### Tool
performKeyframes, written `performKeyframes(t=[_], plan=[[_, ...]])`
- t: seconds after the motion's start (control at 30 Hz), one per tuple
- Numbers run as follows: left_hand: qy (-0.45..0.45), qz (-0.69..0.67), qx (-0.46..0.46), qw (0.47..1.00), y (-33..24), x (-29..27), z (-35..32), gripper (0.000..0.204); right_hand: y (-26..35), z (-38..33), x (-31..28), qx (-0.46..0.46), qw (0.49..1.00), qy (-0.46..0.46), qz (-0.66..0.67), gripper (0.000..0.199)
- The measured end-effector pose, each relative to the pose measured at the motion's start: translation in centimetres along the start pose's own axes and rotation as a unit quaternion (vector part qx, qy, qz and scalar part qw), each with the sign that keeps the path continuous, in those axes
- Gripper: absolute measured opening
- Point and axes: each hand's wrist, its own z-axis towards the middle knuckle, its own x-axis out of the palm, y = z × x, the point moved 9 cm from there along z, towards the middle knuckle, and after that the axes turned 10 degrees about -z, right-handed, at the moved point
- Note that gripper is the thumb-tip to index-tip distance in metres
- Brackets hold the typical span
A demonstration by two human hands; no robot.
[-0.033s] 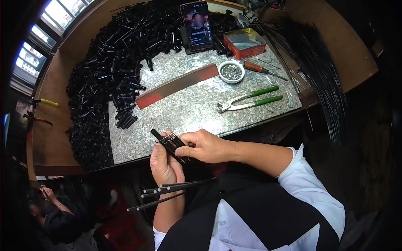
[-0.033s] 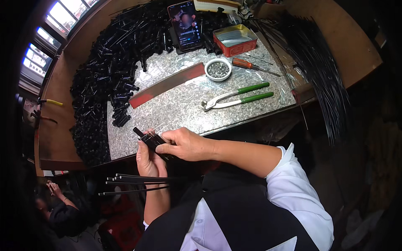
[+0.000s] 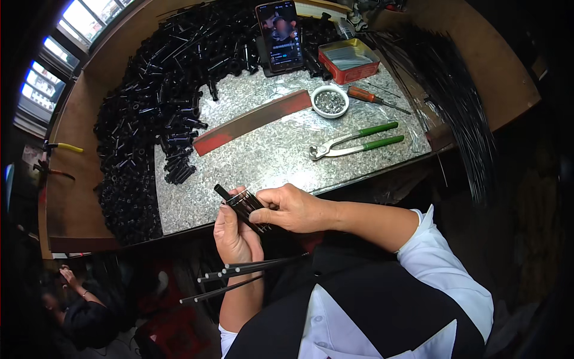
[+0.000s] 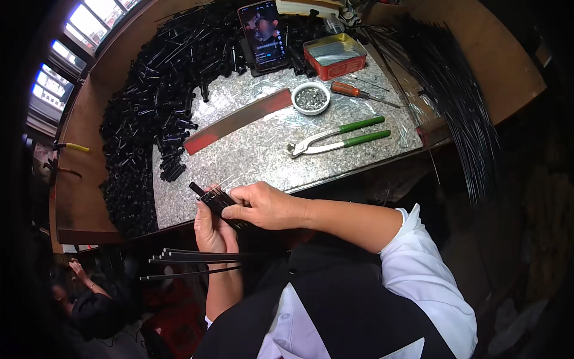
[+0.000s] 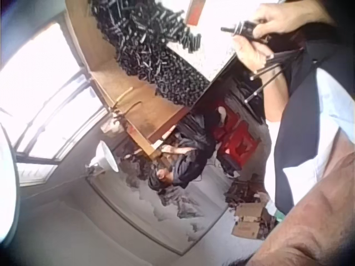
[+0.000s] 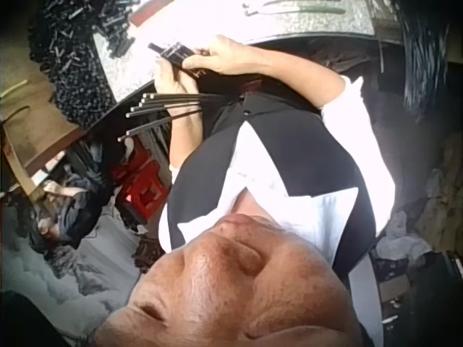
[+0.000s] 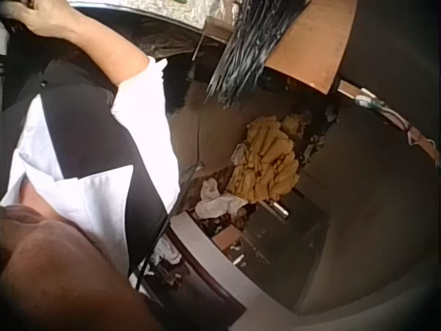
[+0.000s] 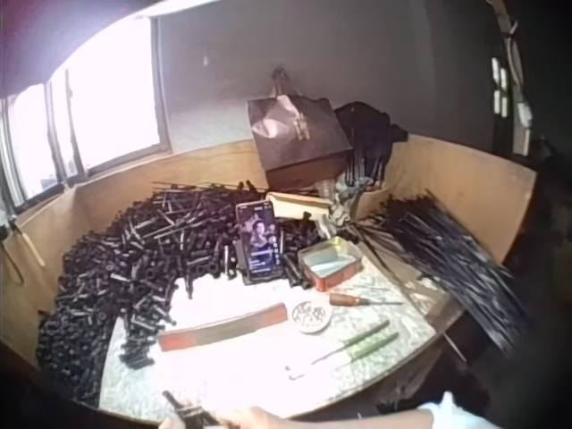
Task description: The person secures umbrella ribs to a plastic hub using pliers to twist the wire, then threads wire through a new set of ribs into another hub and fastens it tightly with pliers.
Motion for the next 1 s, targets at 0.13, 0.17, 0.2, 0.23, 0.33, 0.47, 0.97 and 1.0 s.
performKeyframes(t=[0.13, 0.17, 0.2, 0.23, 0.33, 0.47, 0.97, 1.0], plan=[[-0.01, -0.003, -0.01, 1.0, 0.2, -0.6, 0.0, 0.035, 0.1, 0.0, -0.1, 0.001, 1.0, -0.004, -0.016, 0.028], [-0.011, -0.002, -0.01, 1.0, 0.1, -0.7, -0.1, 0.035, 0.0, 0.1, -0.1, 0.002, 1.0, -0.006, -0.017, 0.027], [-0.008, -0.003, -0.009, 1.0, 0.2, -0.9, -0.1, 0.035, -0.1, 0.1, 0.0, 0.004, 1.0, -0.008, -0.019, 0.027], [-0.004, -0.005, -0.009, 1.0, 0.2, -0.9, -0.1, 0.035, -0.2, 0.2, 0.0, 0.004, 1.0, -0.008, -0.017, 0.027], [-0.001, 0.002, -0.004, 1.0, 0.1, -0.6, -0.2, 0.035, -0.5, 0.2, 0.1, 0.011, 0.999, 0.004, -0.031, 0.028], [-0.01, 0.004, -0.008, 1.0, 0.2, -0.5, -0.4, 0.035, -0.8, 0.4, 0.4, 0.0, 1.0, 0.021, 0.016, 0.031], [-0.015, 0.075, -0.002, 0.997, 0.5, 0.9, -0.2, 0.038, 1.5, 0.0, -0.1, 0.014, 0.998, 0.003, -0.062, 0.029], [-0.012, 0.078, -0.012, 0.997, 0.6, 1.3, -0.1, 0.038, 1.4, -0.1, 0.0, 0.034, 0.995, 0.016, -0.094, 0.029]])
